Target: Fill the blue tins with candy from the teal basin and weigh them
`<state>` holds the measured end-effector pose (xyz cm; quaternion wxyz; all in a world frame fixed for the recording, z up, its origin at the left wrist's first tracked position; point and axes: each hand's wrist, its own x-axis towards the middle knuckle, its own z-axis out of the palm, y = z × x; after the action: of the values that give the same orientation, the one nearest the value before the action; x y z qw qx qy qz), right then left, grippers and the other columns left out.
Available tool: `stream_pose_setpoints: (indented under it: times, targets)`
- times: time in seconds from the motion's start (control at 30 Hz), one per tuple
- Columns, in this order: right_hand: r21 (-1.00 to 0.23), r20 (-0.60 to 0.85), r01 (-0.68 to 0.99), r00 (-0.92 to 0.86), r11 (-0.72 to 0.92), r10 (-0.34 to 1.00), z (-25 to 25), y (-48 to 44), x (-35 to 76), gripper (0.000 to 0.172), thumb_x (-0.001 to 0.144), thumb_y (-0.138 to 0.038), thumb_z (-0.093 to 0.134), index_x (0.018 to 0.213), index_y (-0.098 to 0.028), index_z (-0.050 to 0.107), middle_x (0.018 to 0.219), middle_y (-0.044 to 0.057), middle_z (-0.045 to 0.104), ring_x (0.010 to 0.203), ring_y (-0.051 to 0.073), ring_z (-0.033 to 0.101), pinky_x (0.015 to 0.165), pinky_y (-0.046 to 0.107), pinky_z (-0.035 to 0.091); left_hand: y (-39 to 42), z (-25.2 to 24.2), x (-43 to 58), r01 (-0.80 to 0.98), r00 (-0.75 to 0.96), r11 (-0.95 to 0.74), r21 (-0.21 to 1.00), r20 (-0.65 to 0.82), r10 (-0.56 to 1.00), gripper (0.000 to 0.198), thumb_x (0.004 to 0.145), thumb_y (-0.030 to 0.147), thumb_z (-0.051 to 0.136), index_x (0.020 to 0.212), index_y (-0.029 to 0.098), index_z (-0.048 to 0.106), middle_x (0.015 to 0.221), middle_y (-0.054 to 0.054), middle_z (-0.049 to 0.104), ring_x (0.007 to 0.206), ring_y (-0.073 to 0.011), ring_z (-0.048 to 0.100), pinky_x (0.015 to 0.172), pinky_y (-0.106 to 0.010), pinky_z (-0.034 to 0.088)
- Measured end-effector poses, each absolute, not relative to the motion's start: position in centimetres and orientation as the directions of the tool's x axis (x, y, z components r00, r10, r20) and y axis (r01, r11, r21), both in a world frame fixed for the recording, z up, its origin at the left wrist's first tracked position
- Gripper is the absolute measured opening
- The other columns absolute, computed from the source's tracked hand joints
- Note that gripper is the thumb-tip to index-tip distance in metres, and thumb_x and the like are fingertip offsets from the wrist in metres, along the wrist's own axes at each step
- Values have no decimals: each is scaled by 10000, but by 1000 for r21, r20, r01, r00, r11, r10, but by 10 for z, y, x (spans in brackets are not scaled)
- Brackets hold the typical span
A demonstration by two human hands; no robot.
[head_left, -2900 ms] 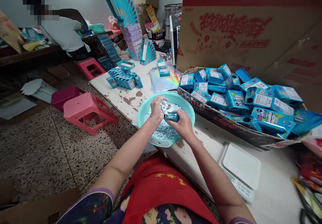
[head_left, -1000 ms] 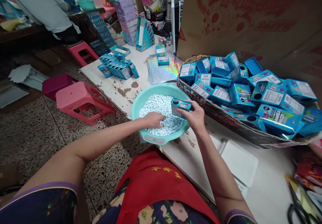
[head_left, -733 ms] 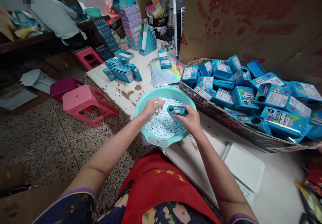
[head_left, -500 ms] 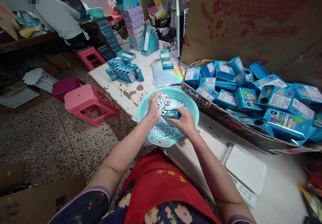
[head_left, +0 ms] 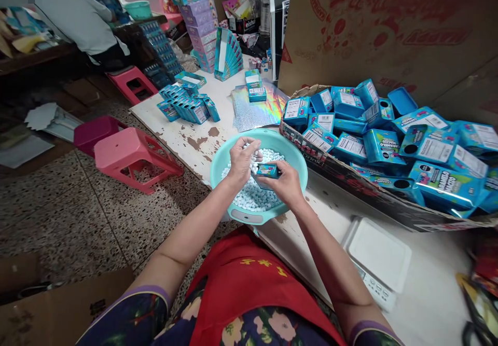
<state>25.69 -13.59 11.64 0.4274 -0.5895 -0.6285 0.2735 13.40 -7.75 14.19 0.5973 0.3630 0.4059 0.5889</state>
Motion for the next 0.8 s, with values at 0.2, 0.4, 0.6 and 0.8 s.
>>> stream_pose_setpoints:
  times: [0.2, 0.4, 0.6, 0.8]
  targets:
    - [-856, 187, 506, 113, 105, 976, 114, -135, 261, 334, 660, -369, 780, 953, -235, 690, 914, 25, 681, 866, 236, 627, 764, 345, 461, -77, 141, 138, -318, -55, 4, 948, -22, 998, 344, 690, 437, 764, 721, 192, 525, 517, 49, 502, 442, -85, 482, 446, -202, 396]
    - [-861, 198, 492, 87, 131, 976, 115, -139, 258, 338, 662, -357, 788, 963, -238, 691, 946, 32, 687, 894, 242, 633, 803, 360, 468, -75, 144, 139, -395, 4, 36, 918, -38, 999, 407, 713, 529, 742, 675, 187, 522, 601, 26, 514, 509, -97, 530, 463, -214, 436]
    - [-872, 214, 468, 100, 143, 972, 114, -140, 257, 319, 661, -332, 795, 952, -247, 694, 932, 25, 680, 901, 240, 629, 806, 356, 467, -78, 145, 139, -386, 29, 51, 921, -43, 999, 439, 744, 583, 707, 661, 183, 545, 567, 16, 510, 488, -104, 537, 444, -222, 421]
    - [-882, 203, 451, 106, 135, 973, 112, -142, 261, 319, 662, -314, 797, 955, -246, 692, 938, 24, 671, 912, 238, 628, 808, 349, 463, -80, 145, 141, -383, 57, 40, 923, -20, 998, 432, 752, 549, 714, 614, 179, 541, 516, 26, 475, 433, -87, 492, 405, -212, 372]
